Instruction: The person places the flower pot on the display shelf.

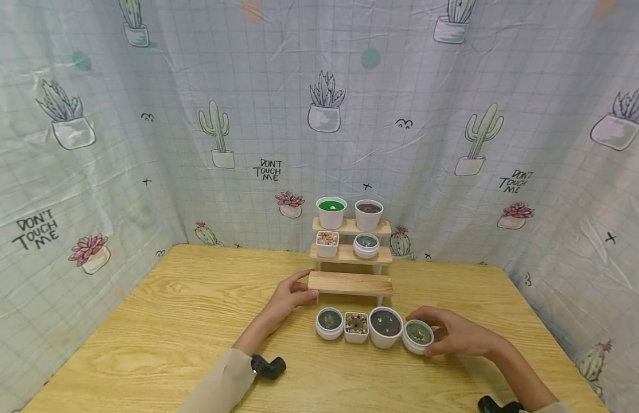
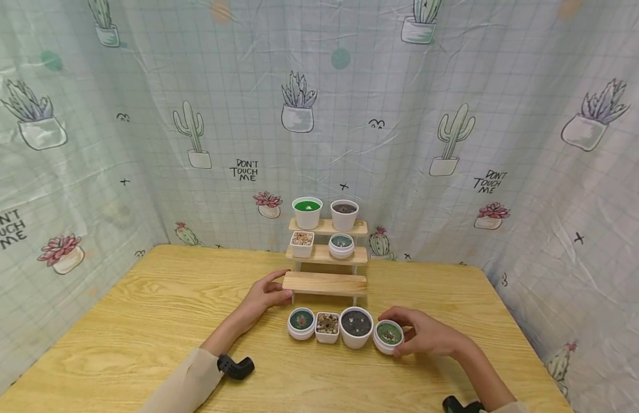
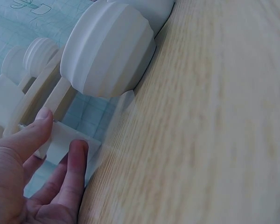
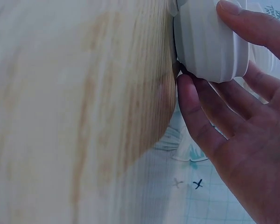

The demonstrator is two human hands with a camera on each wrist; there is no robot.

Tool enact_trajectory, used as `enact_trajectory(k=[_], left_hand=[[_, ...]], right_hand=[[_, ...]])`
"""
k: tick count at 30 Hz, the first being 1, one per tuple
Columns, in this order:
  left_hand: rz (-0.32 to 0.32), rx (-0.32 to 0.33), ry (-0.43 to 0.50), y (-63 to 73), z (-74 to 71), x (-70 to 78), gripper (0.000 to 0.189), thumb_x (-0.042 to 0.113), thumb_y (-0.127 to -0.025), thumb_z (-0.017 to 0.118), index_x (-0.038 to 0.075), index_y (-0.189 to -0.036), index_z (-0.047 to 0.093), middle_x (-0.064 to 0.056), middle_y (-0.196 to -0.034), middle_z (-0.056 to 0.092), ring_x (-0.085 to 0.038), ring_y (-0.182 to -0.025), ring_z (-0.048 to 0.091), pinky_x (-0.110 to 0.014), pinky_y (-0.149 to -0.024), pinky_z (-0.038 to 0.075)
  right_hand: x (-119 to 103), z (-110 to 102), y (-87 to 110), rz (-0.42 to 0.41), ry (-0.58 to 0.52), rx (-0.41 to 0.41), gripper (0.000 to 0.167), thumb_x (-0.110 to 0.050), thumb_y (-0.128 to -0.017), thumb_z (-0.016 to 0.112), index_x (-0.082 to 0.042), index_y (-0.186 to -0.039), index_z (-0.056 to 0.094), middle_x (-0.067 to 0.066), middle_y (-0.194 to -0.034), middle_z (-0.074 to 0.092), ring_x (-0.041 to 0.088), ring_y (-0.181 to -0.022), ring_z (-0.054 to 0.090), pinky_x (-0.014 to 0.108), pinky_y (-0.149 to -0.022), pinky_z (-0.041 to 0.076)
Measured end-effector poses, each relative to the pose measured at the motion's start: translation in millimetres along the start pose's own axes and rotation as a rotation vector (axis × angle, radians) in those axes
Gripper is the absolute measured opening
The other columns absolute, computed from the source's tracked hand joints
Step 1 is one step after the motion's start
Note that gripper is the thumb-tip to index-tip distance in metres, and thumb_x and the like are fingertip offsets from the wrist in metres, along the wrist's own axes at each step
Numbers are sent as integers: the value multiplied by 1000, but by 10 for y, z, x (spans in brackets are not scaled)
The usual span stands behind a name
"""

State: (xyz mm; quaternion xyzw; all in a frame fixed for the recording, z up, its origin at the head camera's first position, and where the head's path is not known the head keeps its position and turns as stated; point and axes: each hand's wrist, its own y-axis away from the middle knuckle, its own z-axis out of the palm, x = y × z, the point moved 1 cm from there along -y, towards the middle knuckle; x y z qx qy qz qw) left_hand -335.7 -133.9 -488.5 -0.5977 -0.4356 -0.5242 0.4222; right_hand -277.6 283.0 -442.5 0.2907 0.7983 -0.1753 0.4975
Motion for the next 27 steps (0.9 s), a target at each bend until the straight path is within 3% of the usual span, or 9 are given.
enact_trajectory(k=[13,27], left_hand=[[-3,7,-1,13,7,24,75,21,-94,78,13,-158,40,-15,-113,69,-19,-97,74,-32,-90,61],[-8,7,2,30,9,39,76,22,-94,78,13,-159,39,-14,-112,69,-19,-96,74,-32,-90,61]], right_hand=[[-27,-22,16,43,47,32,58,-10,-89,79,1,-140,53,28,-138,58,2,-118,60,23,-93,56],[-43,-89,71,0,86,69,58,-8,-90,77,6,-140,51,30,-136,59,0,-117,61,25,-92,57]])
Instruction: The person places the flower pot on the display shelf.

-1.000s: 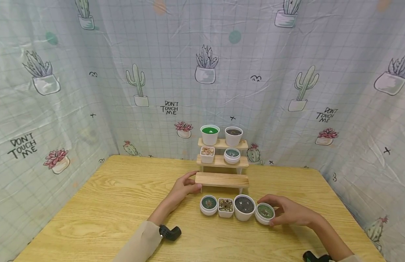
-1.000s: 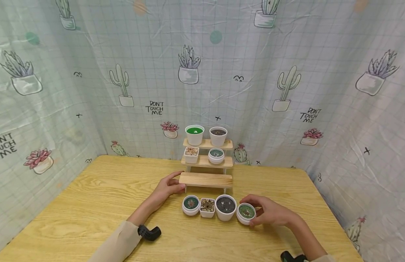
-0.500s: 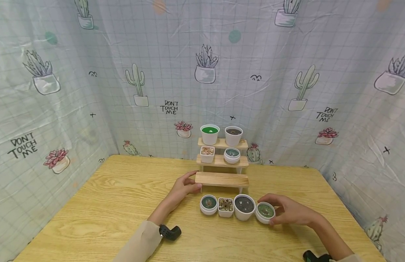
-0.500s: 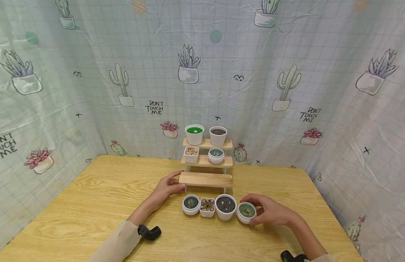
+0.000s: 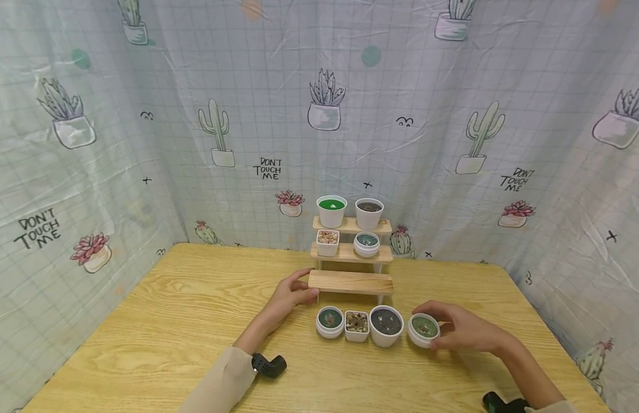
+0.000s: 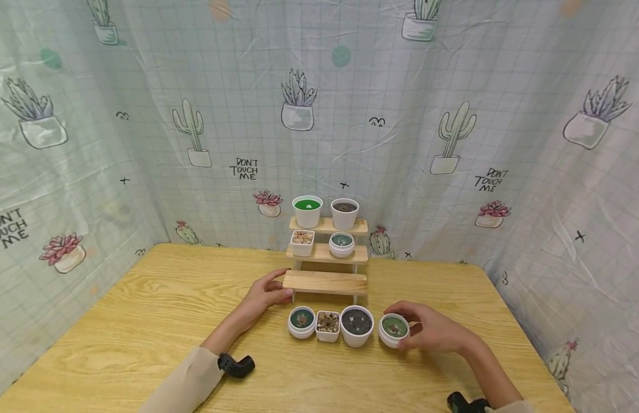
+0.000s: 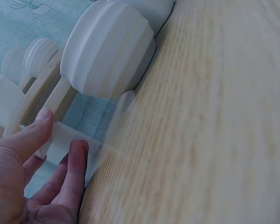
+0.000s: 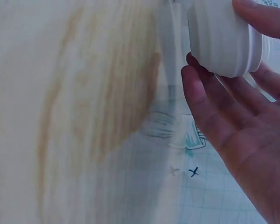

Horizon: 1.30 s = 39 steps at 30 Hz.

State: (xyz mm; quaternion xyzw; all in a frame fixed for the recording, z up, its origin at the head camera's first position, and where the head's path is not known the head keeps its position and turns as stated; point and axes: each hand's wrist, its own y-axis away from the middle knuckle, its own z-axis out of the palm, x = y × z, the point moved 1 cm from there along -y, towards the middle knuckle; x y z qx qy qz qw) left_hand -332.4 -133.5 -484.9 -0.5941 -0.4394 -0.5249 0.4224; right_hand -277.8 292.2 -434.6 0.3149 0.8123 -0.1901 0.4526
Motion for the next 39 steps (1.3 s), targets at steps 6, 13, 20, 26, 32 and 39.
enact_trajectory(k=[6,13,20,26,32,39], left_hand=[[-10,7,-8,-5,1,-7,76,22,-94,78,13,-158,40,-15,-113,69,-19,-96,74,-32,-90,61],[-6,10,-11,-2,-6,-8,75,23,-95,77,13,-159,39,-16,-115,69,-21,-98,74,-32,-91,60],[-7,5,-28,-7,-8,-21,76,24,-95,77,13,-159,39,-16,-116,70,-19,-97,74,-30,-91,59],[1,4,-21,-24,-1,-40,74,23,-95,77,13,-159,40,-16,-114,70,-20,-97,74,-31,-90,60],[-4,6,-25,-10,-2,-56,74,23,-95,77,13,-158,40,-16,-115,70,-21,-99,74,-32,-92,60],[1,12,-29,-31,-5,-47,74,24,-94,78,16,-158,41,-15,-114,69,-21,-97,74,-32,-90,60]], right_hand=[[-39,-48,21,-14,-13,16,58,-4,-92,74,10,-141,49,30,-136,58,1,-116,62,25,-92,57],[-132,-140,-22,-14,29,67,56,-6,-92,75,4,-141,51,27,-136,59,0,-117,61,23,-94,56],[-241,-256,-169,16,74,94,56,-11,-91,77,-2,-141,53,23,-136,60,0,-117,60,23,-95,55],[-336,-371,-317,35,94,134,61,-13,-91,78,3,-143,51,24,-137,60,1,-117,60,25,-95,56],[-436,-480,-504,88,131,188,66,-18,-91,79,3,-146,48,23,-141,59,21,-126,59,24,-95,56],[-495,-614,-748,99,132,261,67,-17,-92,78,3,-147,46,23,-136,61,36,-125,60,33,-96,54]])
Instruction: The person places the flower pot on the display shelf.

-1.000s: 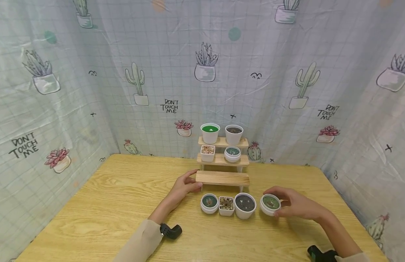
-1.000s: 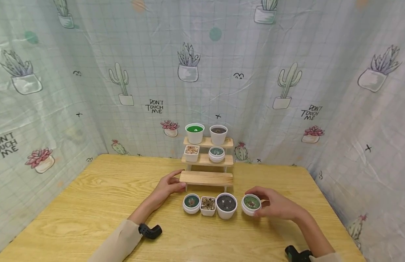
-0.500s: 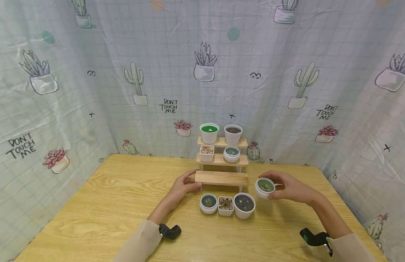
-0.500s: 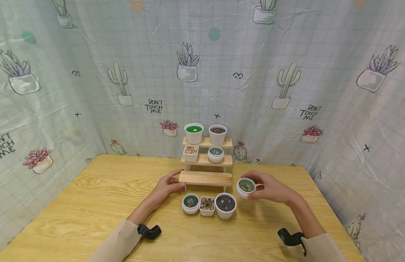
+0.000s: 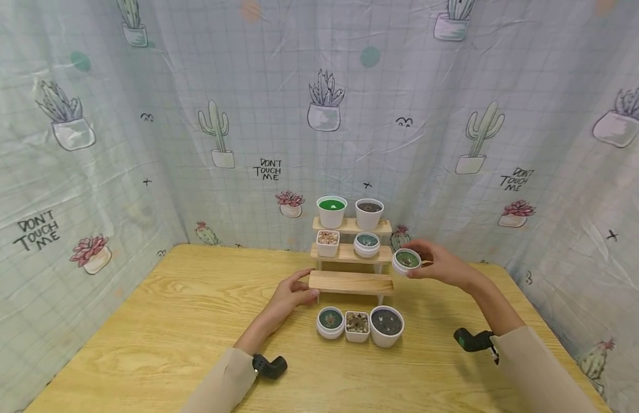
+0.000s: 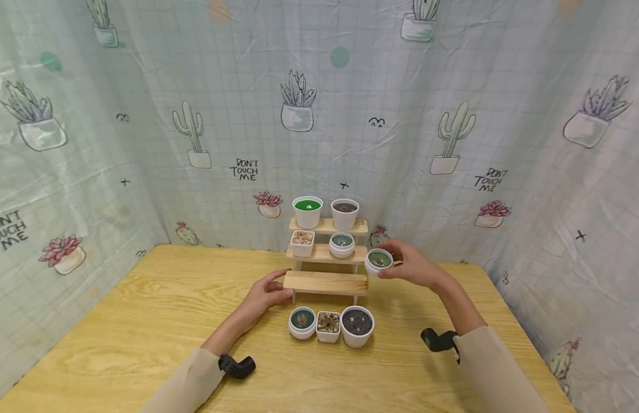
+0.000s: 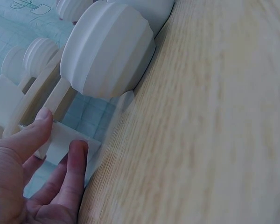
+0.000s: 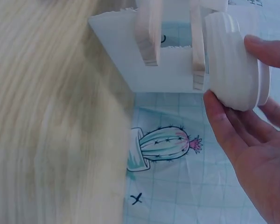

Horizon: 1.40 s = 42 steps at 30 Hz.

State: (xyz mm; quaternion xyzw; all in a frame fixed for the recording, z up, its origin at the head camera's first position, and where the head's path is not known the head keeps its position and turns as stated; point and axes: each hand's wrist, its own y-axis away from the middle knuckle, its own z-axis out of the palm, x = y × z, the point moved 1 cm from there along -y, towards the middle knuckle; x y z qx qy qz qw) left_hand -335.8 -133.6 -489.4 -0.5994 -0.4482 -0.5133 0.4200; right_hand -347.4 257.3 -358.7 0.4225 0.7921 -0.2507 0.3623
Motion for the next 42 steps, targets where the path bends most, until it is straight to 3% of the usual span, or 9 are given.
enact_trajectory(k=[9,17,25,33,42], left_hand=[[-3,-8,14,4,8,22,75,23,-95,77,15,-159,40,-14,-113,68,-19,-97,74,-33,-91,61],[-4,-6,14,17,1,6,75,22,-95,77,13,-159,39,-16,-114,69,-20,-97,74,-34,-91,61],[-6,-2,22,27,10,27,74,21,-94,78,14,-158,40,-14,-111,68,-19,-96,75,-33,-90,62],[-6,9,20,46,14,60,76,22,-94,78,13,-159,40,-14,-111,68,-19,-94,75,-29,-86,59],[-1,3,23,31,9,42,76,23,-94,78,13,-159,40,-13,-110,68,-18,-93,75,-31,-88,60]], right_hand=[[-4,-26,-216,66,-34,66,67,-16,-91,77,7,-143,43,26,-135,57,34,-121,60,26,-88,54],[-56,-5,-345,99,0,87,69,-19,-92,76,8,-146,42,27,-137,54,40,-124,58,36,-95,53],[-55,18,-421,72,-8,94,66,-15,-90,78,10,-142,45,27,-134,56,37,-118,60,28,-90,52],[-62,39,-460,89,-21,98,68,-15,-91,78,10,-144,42,30,-139,55,41,-127,57,32,-95,51],[-67,104,-525,58,-32,109,66,-13,-89,79,10,-142,45,30,-136,57,39,-122,60,24,-90,51]])
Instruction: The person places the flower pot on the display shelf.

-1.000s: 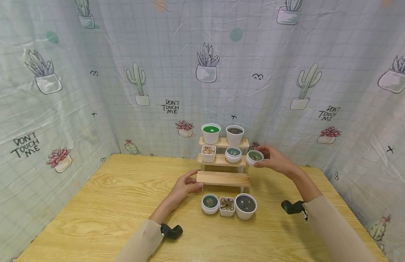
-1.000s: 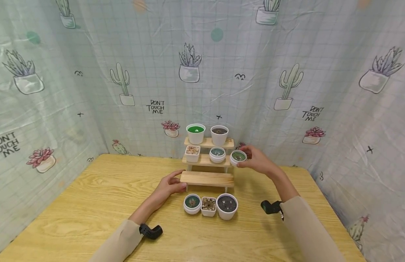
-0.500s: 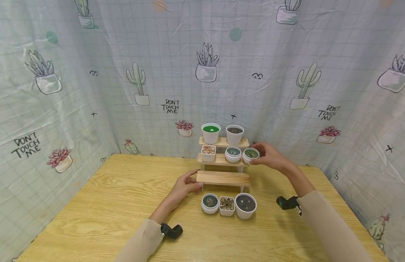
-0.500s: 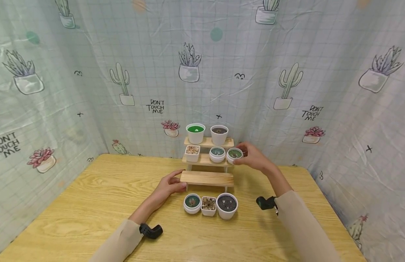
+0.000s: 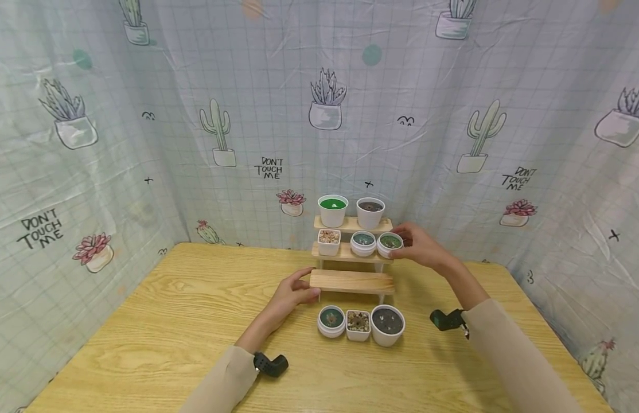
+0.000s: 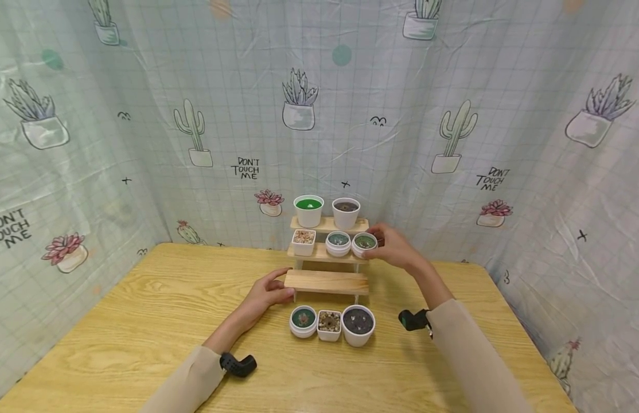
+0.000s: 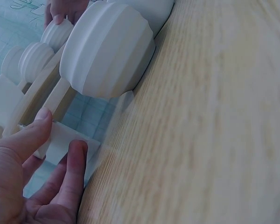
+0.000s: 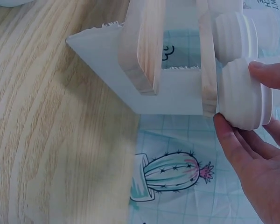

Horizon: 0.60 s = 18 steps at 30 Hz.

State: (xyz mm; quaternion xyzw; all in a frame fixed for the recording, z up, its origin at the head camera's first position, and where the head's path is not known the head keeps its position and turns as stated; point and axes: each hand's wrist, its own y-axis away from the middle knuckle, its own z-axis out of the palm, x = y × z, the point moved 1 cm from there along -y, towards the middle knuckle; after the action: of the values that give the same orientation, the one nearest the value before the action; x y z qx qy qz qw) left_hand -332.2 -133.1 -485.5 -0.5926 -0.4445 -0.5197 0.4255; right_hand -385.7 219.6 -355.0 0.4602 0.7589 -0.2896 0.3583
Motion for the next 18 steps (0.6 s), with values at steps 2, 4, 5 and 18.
enact_trajectory(k=[2,4,5,18], left_hand=[[3,-3,1,-7,0,-11,76,22,-94,78,12,-158,40,-12,-109,68,-17,-93,74,-31,-88,60],[7,-3,4,-12,0,-18,76,22,-94,78,12,-158,40,-12,-108,68,-17,-92,74,-31,-88,60],[8,-2,5,-14,0,-20,76,22,-94,78,12,-158,40,-11,-108,68,-17,-92,74,-31,-88,61],[3,9,-3,-26,-2,-21,75,23,-93,79,14,-157,42,-12,-109,68,-18,-92,75,-30,-86,60]], right_hand=[[-4,17,-8,0,6,-2,67,-13,-89,79,9,-142,45,29,-137,57,40,-123,59,25,-91,50],[-11,32,-17,1,14,-1,66,-14,-89,79,8,-142,46,29,-137,57,40,-124,59,27,-93,50],[-15,37,-22,1,17,-2,66,-14,-89,79,8,-142,46,29,-137,58,40,-124,59,29,-93,50],[-60,95,-82,-28,58,4,62,-15,-88,79,5,-140,52,27,-131,64,34,-116,64,29,-89,51]])
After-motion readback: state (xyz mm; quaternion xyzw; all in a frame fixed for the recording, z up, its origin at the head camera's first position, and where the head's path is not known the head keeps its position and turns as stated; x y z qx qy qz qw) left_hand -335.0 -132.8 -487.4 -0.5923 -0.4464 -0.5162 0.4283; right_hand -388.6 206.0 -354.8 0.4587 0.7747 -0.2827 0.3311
